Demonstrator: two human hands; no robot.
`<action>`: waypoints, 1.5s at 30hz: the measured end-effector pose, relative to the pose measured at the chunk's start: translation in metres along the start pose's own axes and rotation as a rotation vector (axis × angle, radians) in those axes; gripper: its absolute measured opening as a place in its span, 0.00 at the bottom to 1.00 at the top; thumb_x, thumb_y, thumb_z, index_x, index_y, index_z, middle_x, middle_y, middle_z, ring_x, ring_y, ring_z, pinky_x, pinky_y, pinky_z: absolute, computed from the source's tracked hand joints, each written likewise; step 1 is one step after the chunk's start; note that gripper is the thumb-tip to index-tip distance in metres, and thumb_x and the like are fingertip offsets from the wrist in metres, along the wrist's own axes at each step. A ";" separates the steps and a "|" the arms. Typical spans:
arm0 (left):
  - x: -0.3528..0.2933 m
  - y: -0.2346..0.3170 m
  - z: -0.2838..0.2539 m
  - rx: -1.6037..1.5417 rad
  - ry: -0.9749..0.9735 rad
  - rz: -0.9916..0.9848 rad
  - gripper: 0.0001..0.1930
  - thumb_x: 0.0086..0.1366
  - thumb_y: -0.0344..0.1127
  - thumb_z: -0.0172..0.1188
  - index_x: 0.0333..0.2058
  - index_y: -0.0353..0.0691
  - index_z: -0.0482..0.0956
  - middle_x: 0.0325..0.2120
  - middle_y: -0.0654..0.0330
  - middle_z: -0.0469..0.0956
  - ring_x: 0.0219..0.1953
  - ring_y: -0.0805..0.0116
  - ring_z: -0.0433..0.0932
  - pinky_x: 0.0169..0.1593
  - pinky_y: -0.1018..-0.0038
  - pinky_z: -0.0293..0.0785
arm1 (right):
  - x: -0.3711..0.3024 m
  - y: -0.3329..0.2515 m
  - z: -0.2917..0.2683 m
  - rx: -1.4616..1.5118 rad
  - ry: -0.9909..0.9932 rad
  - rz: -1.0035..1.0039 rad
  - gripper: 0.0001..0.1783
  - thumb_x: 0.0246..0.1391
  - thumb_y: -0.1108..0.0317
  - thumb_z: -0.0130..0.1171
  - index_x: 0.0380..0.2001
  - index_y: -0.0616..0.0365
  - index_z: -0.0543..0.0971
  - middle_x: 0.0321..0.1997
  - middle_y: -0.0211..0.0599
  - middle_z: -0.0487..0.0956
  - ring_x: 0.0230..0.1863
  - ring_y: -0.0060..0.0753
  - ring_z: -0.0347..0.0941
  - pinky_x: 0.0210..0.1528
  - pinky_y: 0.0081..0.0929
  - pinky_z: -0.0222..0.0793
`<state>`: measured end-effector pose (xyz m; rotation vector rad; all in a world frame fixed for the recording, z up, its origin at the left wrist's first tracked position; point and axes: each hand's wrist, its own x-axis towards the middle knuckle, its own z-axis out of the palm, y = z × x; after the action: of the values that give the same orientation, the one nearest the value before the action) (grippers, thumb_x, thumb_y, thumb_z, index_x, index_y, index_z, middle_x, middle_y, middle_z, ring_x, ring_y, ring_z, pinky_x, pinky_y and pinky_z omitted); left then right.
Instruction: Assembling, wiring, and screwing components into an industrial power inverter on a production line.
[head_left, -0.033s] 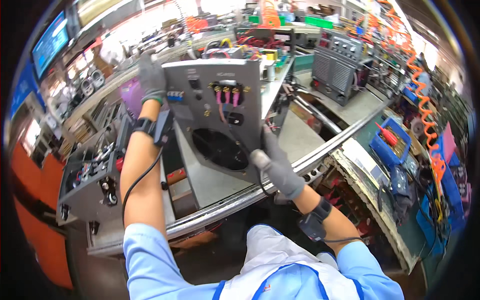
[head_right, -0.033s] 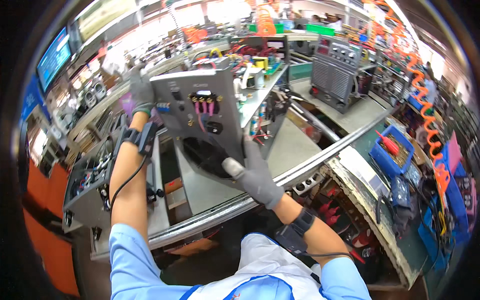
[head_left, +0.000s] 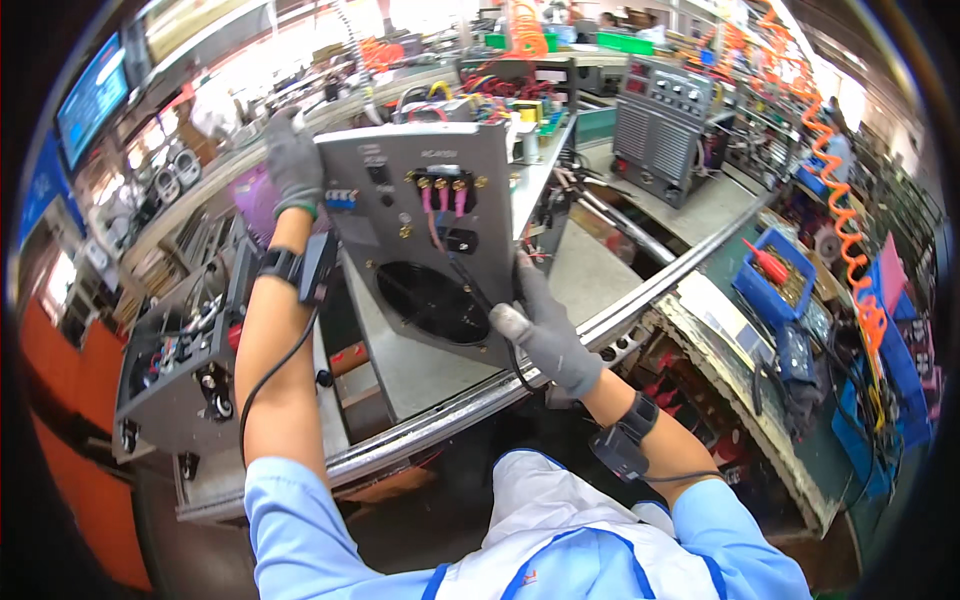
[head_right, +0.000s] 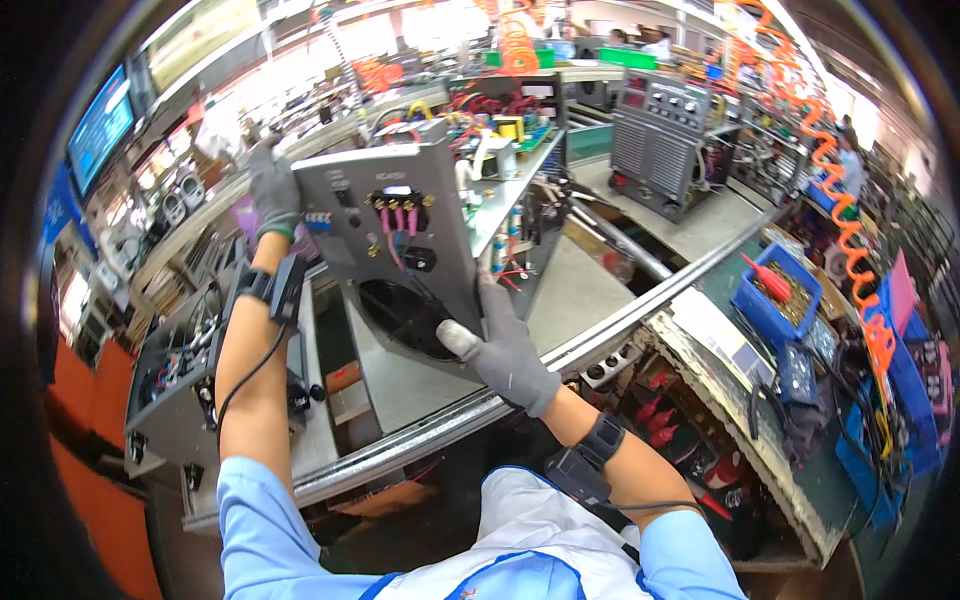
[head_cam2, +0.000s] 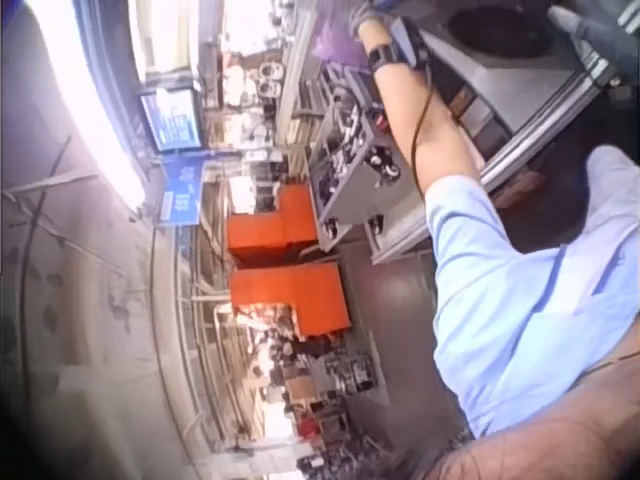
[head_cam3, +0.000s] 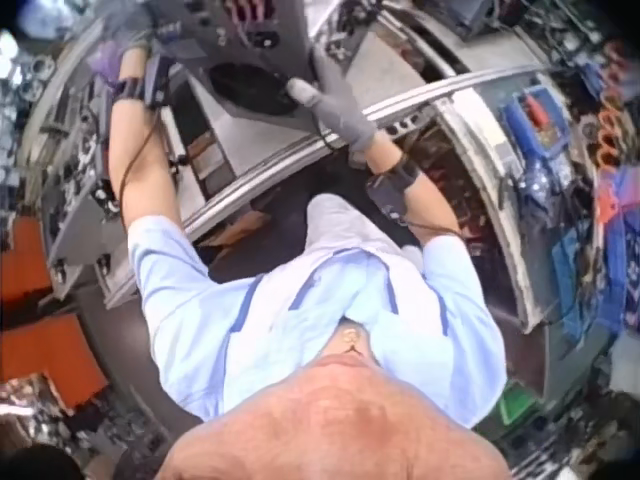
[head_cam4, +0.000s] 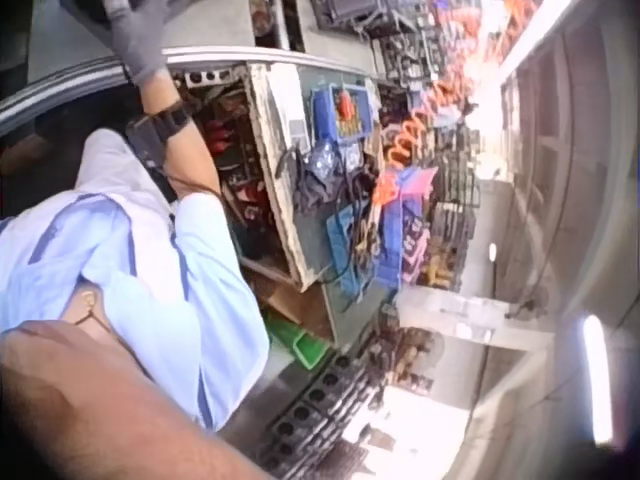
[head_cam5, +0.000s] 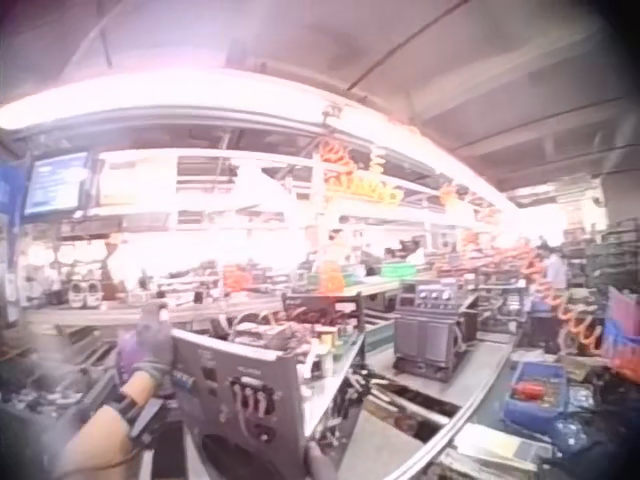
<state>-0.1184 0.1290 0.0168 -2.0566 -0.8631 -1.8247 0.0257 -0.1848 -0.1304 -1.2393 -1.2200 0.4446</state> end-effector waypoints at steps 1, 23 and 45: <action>-0.003 0.020 -0.006 0.027 -0.008 -0.043 0.16 0.57 0.33 0.47 0.46 0.38 0.68 0.43 0.45 0.69 0.48 0.49 0.66 0.52 0.62 0.62 | 0.000 0.001 -0.008 0.018 -0.029 0.025 0.43 0.51 0.52 0.57 0.60 0.68 0.52 0.63 0.54 0.56 0.64 0.41 0.52 0.63 0.29 0.47; -0.169 0.220 -0.012 -0.064 0.002 -0.134 0.44 0.47 0.41 0.56 0.59 0.28 0.45 0.58 0.32 0.47 0.60 0.35 0.49 0.59 0.49 0.51 | 0.346 0.235 -0.233 -0.621 0.265 0.128 0.38 0.36 0.69 0.58 0.56 0.58 0.63 0.51 0.53 0.71 0.51 0.45 0.69 0.52 0.28 0.63; -0.145 0.038 -0.062 -0.263 -0.115 -0.377 0.43 0.49 0.30 0.57 0.61 0.30 0.43 0.57 0.48 0.55 0.55 0.63 0.60 0.59 0.74 0.54 | 0.178 0.154 -0.231 -0.815 0.411 0.228 0.19 0.43 0.71 0.53 0.42 0.55 0.67 0.40 0.52 0.75 0.45 0.54 0.71 0.46 0.42 0.66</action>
<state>-0.1515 0.0275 -0.1049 -2.3009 -1.1643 -2.1265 0.3424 -0.0948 -0.1505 -2.0543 -0.9165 -0.1864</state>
